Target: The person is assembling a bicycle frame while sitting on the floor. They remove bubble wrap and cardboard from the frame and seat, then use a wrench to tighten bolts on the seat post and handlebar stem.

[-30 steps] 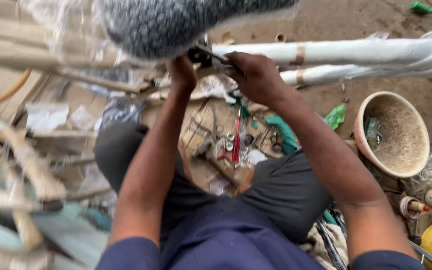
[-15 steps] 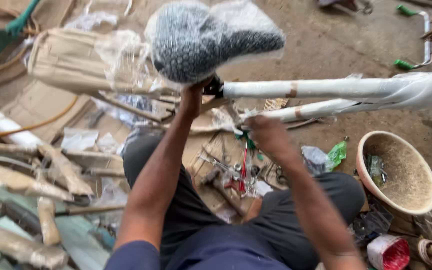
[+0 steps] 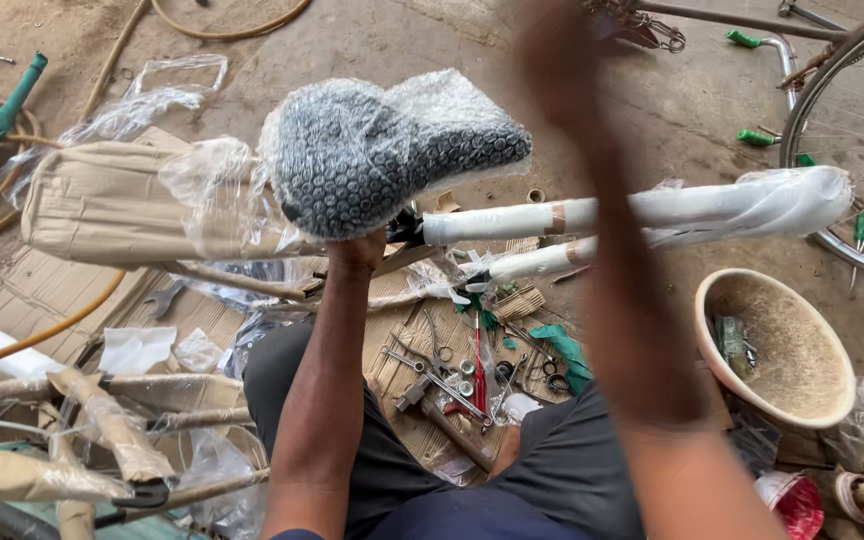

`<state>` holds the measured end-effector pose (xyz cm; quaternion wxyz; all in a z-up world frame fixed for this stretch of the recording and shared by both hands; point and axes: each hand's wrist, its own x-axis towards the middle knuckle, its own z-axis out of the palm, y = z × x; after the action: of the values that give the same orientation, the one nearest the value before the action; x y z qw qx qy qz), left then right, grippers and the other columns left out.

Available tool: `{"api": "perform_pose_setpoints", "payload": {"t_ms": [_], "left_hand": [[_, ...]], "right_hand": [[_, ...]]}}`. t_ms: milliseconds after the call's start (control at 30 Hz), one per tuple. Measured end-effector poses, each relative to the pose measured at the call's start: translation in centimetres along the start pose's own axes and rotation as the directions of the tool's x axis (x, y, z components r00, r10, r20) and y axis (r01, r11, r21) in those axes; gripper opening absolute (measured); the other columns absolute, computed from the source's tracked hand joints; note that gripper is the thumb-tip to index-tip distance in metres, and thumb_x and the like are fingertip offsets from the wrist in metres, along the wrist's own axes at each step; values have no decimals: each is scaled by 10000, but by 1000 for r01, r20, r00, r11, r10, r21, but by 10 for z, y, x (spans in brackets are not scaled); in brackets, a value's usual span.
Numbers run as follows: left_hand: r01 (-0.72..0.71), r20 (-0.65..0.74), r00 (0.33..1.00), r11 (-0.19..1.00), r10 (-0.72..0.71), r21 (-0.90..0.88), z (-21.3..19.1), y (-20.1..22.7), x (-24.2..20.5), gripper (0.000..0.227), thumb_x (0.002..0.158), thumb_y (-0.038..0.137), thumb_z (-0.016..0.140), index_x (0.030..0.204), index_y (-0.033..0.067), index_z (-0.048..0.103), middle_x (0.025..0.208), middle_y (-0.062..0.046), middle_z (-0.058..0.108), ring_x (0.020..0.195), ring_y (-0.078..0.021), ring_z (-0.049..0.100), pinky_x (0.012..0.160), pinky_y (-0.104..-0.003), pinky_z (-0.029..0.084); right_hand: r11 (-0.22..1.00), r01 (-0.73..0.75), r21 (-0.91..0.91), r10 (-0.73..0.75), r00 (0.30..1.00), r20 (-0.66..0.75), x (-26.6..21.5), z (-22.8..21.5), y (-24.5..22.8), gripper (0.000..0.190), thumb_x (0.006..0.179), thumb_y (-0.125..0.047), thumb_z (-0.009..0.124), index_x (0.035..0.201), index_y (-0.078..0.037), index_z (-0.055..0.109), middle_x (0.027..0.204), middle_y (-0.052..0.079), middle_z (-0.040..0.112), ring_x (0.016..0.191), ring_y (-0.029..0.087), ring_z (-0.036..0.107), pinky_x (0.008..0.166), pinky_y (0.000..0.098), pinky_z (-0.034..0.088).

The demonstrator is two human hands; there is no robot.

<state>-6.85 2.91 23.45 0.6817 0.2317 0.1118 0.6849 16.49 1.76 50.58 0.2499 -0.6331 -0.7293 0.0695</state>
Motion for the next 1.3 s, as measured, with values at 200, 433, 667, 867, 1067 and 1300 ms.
{"api": "perform_pose_setpoints", "payload": {"t_ms": [200, 433, 667, 867, 1067, 1300], "left_hand": [[-349, 399, 879, -219, 260, 911, -42, -12, 0, 445, 1032, 446, 542, 1381, 178, 605, 1423, -64, 620, 1366, -290, 551, 1182, -463, 444], [-474, 457, 838, -19, 298, 880, -37, -15, 6, 537, 1047, 530, 519, 1404, 134, 584, 1420, -80, 619, 1362, -276, 571, 1197, -439, 460], [-364, 312, 925, 742, 217, 563, -7, 12, -6, 641, 1063, 615, 496, 1426, 91, 563, 1418, -96, 618, 1358, -262, 591, 1212, -415, 477], [-240, 352, 926, 930, 134, 278, 12, 29, -1, 737, 1076, 688, 476, 1445, 54, 545, 1416, -110, 616, 1354, -250, 608, 1225, -395, 491], [-550, 923, 294, -746, 247, 375, -24, 31, 12, 410, 1137, 200, 653, 1359, -133, 564, 1284, -226, 683, 1062, -341, 780, 923, -384, 653], [133, 951, 281, -976, -128, -170, -51, 30, 12, 264, 1130, 153, 653, 1140, -104, 592, 1050, -163, 647, 885, -213, 671, 711, -327, 556]], "right_hand": [[997, 12, 78, -7, 998, -57, 23, 23, -13, 314, 1031, -268, 600, 975, 10, 736, 912, 260, 710, 813, 388, 691, 807, 506, 540], [974, 226, -7, -200, 846, -495, 12, 38, -8, 247, 1066, -183, 556, 933, -11, 672, 908, 221, 695, 796, 393, 703, 687, 492, 560], [931, 352, -92, -325, 691, -645, -28, 86, -4, 138, 997, -170, 623, 1045, -51, 675, 947, 144, 692, 798, 304, 698, 675, 399, 600], [921, 335, 199, -95, 688, -720, -40, 113, -14, 252, 1157, -354, 479, 1145, -141, 614, 994, 27, 685, 894, 150, 714, 816, 315, 645], [896, 342, 283, -53, 716, -696, -47, 102, -21, 250, 1137, -362, 500, 1158, -145, 625, 1009, 16, 698, 901, 134, 726, 785, 273, 647], [896, 365, 253, -81, 695, -715, -44, 106, -19, 268, 1139, -381, 498, 1193, -149, 620, 1051, 4, 686, 953, 137, 728, 826, 255, 653]]}}
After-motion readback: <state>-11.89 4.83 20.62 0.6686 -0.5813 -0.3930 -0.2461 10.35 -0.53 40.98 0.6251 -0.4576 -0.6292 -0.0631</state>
